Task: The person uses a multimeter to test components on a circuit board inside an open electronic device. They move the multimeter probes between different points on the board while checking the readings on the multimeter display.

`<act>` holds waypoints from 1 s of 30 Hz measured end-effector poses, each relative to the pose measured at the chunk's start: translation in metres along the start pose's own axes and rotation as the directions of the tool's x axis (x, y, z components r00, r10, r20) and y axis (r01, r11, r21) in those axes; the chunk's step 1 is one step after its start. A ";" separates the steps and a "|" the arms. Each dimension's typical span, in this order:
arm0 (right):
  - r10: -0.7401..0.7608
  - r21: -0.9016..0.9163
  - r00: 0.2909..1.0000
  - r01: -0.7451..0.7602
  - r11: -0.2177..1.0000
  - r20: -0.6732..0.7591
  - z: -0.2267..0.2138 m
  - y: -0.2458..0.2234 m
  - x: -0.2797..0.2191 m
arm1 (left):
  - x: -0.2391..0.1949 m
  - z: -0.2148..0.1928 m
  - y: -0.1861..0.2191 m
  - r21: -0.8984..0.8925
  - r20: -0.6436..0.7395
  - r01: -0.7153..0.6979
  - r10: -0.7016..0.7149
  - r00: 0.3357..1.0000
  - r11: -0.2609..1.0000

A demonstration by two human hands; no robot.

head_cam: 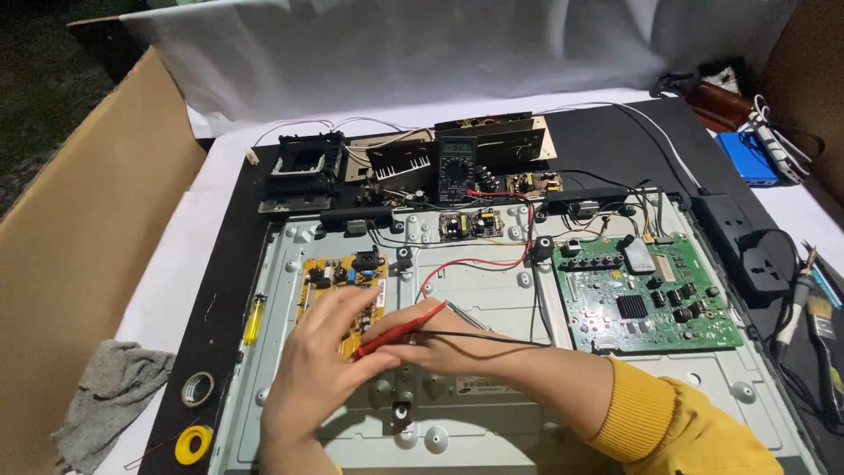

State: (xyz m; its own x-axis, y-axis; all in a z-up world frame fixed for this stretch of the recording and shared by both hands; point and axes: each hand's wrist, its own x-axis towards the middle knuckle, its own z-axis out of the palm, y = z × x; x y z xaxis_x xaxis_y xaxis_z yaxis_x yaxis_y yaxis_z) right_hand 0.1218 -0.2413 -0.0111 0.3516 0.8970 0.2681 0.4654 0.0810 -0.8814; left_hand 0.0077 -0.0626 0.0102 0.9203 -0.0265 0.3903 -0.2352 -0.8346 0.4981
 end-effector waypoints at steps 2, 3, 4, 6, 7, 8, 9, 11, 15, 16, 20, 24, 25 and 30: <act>0.078 0.061 0.997 -0.077 0.995 -0.005 -0.005 -0.008 0.002 | 0.002 0.007 -0.012 0.000 0.090 0.054 -0.054 0.994 0.999; 0.158 0.128 0.987 -0.156 0.979 -0.007 -0.008 -0.013 0.002 | 0.002 0.010 -0.016 0.005 0.187 0.109 -0.108 0.976 0.994; 0.158 0.131 0.987 -0.156 0.979 -0.002 -0.007 -0.005 0.001 | 0.004 0.010 -0.016 0.006 0.186 0.115 -0.114 0.976 0.993; -0.004 0.129 0.987 0.025 0.991 -0.162 -0.003 0.010 0.002 | 0.004 0.009 -0.016 -0.126 0.064 -0.017 0.025 0.998 0.992; -0.001 0.137 0.990 0.021 0.990 -0.143 -0.005 0.009 0.002 | 0.005 0.009 -0.015 -0.126 0.058 0.003 0.005 0.998 0.992; 0.000 0.108 0.985 0.019 0.994 -0.173 -0.005 0.009 0.003 | 0.006 0.008 -0.014 -0.124 0.015 -0.023 0.025 1.000 0.992; -0.001 0.081 0.980 0.017 0.997 -0.197 -0.004 0.009 0.004 | 0.004 0.007 -0.013 -0.119 -0.030 -0.043 0.040 0.999 0.992; -0.014 0.049 0.980 0.024 0.999 -0.198 -0.002 0.014 0.005 | 0.004 0.007 -0.009 -0.107 -0.063 -0.045 0.038 0.997 0.993; -0.097 -0.146 0.954 0.057 0.988 -0.283 -0.005 0.035 0.001 | 0.008 0.008 -0.008 -0.212 -0.134 -0.075 0.047 0.990 0.974; -0.095 -0.140 0.957 0.058 0.988 -0.273 -0.006 0.030 0.002 | 0.007 0.008 -0.009 -0.211 -0.137 -0.064 0.035 0.990 0.975; -0.227 -0.460 0.931 0.074 0.885 -0.286 -0.006 0.034 -0.001 | 0.002 0.006 -0.016 -0.174 -0.207 -0.126 0.088 0.974 0.977; -0.279 -0.614 0.916 0.046 0.788 -0.289 -0.008 0.037 0.001 | -0.004 0.009 -0.028 -0.042 -0.322 -0.110 0.091 0.942 0.993; -0.277 -0.613 0.917 0.047 0.789 -0.287 -0.006 0.031 0.001 | -0.004 0.007 -0.023 -0.042 -0.322 -0.107 0.087 0.943 0.993; -0.100 -0.306 0.917 -0.026 0.952 -0.387 -0.006 0.017 -0.002 | 0.002 -0.006 -0.005 -0.303 -0.352 -0.071 -0.043 0.935 0.950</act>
State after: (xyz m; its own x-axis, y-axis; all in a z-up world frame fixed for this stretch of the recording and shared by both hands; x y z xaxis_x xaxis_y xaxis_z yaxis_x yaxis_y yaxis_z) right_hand 0.1342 -0.2447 -0.0242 0.5900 0.6460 0.4842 0.6827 -0.0791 -0.7264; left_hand 0.0086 -0.0550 0.0132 0.7607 0.2043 0.6161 -0.3834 -0.6244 0.6805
